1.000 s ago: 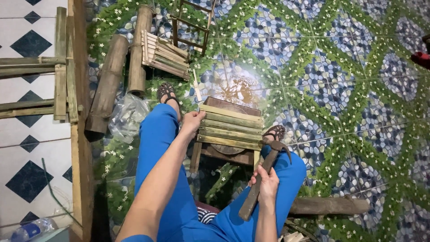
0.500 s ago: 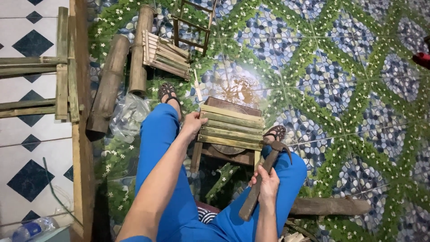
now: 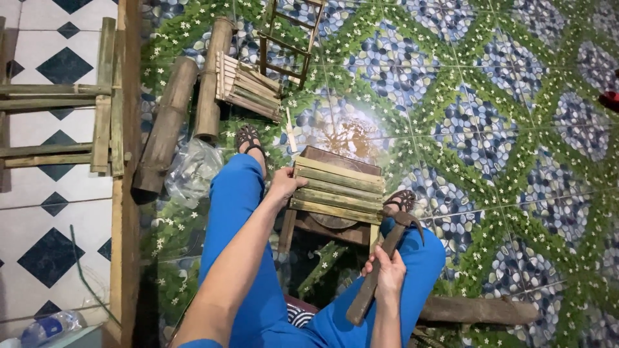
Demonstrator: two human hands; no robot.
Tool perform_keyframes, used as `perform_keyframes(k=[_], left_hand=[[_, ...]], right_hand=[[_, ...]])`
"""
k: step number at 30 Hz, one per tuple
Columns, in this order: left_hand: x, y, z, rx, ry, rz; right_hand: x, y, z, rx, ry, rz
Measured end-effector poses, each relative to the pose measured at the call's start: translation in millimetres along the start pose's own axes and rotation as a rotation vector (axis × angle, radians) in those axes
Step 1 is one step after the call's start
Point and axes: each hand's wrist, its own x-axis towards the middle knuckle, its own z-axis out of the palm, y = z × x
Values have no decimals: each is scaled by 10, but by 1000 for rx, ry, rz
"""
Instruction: The person hammers nails into a small bamboo stool using a hammer. They hold the stool with one hand and strike nails with the other, repeatedly adjusting the stool's position.
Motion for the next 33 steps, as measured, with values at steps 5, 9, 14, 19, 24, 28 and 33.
perform_keyframes(k=[5,9,14,19,24,28,33], left_hand=[[-31,39,8,15,14,0],[192,-184,21,9,16,78],[285,-258,44,-4,75,39],[404,-387,12,32,148,56],[343,-350,18,22,112,75],[230,-278,2,48,98,66],[212,-310,12,68,109,22]], right_hand=[[-77,-68,29,-14,0,15],[-104,-146,122,-36,75,83],[-202,-285,193,-71,52,131],[-188,-290,204,-63,75,155],[-189,-290,209,-64,77,153],[-170,-263,201,-53,98,156],[-168,-260,191,-67,79,143]])
